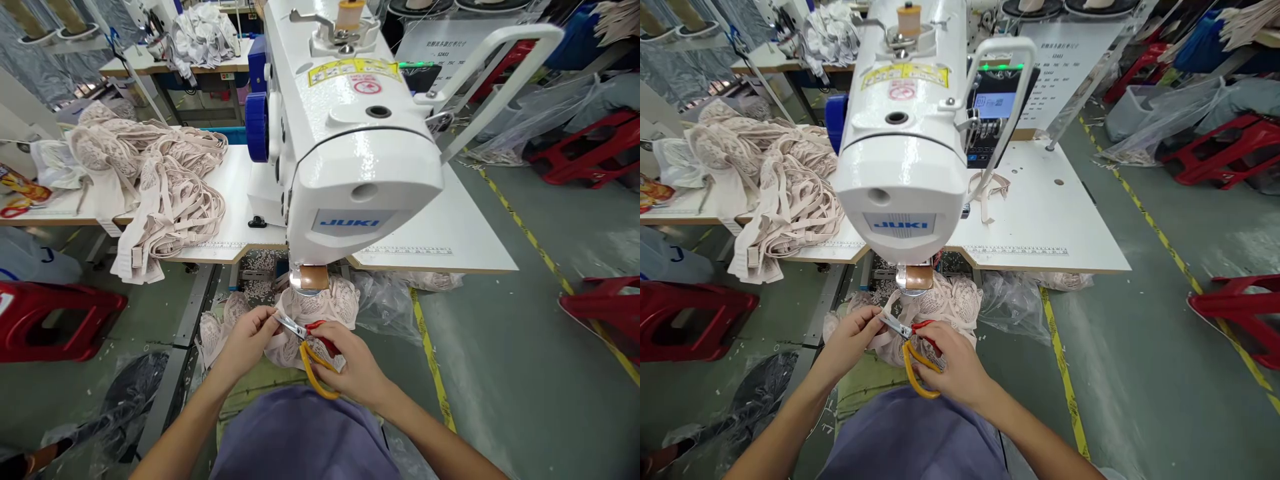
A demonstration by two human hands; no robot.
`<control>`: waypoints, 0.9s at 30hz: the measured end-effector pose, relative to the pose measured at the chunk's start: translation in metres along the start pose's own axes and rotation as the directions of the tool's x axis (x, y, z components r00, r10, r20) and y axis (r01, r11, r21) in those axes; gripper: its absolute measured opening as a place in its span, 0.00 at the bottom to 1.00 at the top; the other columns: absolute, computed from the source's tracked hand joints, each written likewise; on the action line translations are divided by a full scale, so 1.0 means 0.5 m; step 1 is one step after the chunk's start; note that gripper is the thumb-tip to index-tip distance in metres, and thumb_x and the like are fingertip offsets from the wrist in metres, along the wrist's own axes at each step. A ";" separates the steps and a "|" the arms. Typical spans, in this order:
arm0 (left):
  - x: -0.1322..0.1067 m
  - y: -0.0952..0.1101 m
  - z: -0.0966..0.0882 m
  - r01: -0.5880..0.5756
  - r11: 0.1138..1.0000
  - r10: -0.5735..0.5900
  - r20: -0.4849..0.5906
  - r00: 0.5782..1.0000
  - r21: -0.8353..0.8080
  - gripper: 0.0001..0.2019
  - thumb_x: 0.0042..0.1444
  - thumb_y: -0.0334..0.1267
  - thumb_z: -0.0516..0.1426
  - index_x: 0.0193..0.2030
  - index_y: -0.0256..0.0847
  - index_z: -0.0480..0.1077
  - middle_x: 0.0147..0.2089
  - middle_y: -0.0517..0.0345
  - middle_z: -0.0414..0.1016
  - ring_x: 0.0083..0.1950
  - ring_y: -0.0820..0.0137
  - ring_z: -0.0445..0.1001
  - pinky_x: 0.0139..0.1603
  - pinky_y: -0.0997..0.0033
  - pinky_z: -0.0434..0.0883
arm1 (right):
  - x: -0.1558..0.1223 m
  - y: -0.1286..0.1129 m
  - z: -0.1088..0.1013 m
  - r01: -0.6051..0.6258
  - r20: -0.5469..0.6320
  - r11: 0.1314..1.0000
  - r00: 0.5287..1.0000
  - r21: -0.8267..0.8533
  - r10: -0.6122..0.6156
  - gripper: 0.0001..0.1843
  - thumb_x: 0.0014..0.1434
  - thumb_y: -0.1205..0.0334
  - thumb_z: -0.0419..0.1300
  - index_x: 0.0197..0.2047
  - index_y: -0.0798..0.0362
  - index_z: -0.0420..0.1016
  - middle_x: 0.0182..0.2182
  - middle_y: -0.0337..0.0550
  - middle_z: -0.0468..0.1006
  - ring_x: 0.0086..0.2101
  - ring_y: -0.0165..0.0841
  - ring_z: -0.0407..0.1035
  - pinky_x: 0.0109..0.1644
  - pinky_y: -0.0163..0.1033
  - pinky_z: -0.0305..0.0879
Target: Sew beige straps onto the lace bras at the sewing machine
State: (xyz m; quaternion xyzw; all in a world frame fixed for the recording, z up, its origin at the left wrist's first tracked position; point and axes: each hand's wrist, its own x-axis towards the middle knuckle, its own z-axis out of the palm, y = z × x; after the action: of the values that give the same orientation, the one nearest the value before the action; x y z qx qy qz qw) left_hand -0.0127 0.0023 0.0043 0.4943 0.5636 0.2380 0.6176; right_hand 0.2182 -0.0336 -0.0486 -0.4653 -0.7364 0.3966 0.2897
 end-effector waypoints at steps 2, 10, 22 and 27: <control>0.000 -0.001 -0.002 0.001 1.000 0.000 -0.011 1.000 0.025 0.15 0.64 0.49 0.52 0.39 0.39 0.71 0.31 0.63 0.65 0.27 0.77 0.56 0.27 0.77 0.54 | 0.007 0.001 0.001 0.003 0.006 1.000 1.000 -0.001 -0.003 0.23 0.55 0.63 0.63 0.54 0.47 0.68 0.49 0.48 0.76 0.44 0.39 0.72 0.43 0.42 0.71; 0.008 -0.008 -0.005 -0.015 0.994 0.021 -0.051 0.998 0.109 0.15 0.64 0.49 0.51 0.36 0.40 0.69 0.30 0.64 0.65 0.26 0.76 0.54 0.26 0.75 0.53 | 0.008 0.010 -0.009 -0.051 0.046 0.998 0.998 0.030 0.050 0.22 0.58 0.62 0.64 0.56 0.45 0.70 0.50 0.45 0.77 0.49 0.38 0.73 0.50 0.42 0.70; 0.010 0.007 -0.010 -0.082 0.988 0.101 -0.144 0.984 0.131 0.15 0.63 0.49 0.53 0.40 0.42 0.74 0.35 0.57 0.76 0.33 0.70 0.71 0.30 0.75 0.64 | -0.060 0.054 -0.070 -0.121 -0.034 0.988 0.992 -0.095 0.118 0.17 0.62 0.57 0.59 0.54 0.45 0.74 0.46 0.45 0.80 0.41 0.37 0.76 0.43 0.39 0.72; 0.017 -0.016 -0.020 -0.165 0.868 0.308 -0.246 0.919 0.469 0.12 0.63 0.43 0.51 0.45 0.41 0.71 0.32 0.58 0.75 0.33 0.68 0.72 0.32 0.73 0.64 | -0.051 0.123 -0.183 -0.413 -0.152 0.866 0.910 -0.281 0.385 0.22 0.60 0.46 0.58 0.53 0.48 0.73 0.36 0.45 0.81 0.27 0.35 0.73 0.28 0.36 0.67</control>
State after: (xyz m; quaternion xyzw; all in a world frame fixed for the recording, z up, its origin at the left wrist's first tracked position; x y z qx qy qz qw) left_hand -0.0220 0.0100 -0.0053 0.6426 0.6275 0.2547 0.3584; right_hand 0.3291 -0.0125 -0.0555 -0.6643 -0.6626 0.3073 0.1587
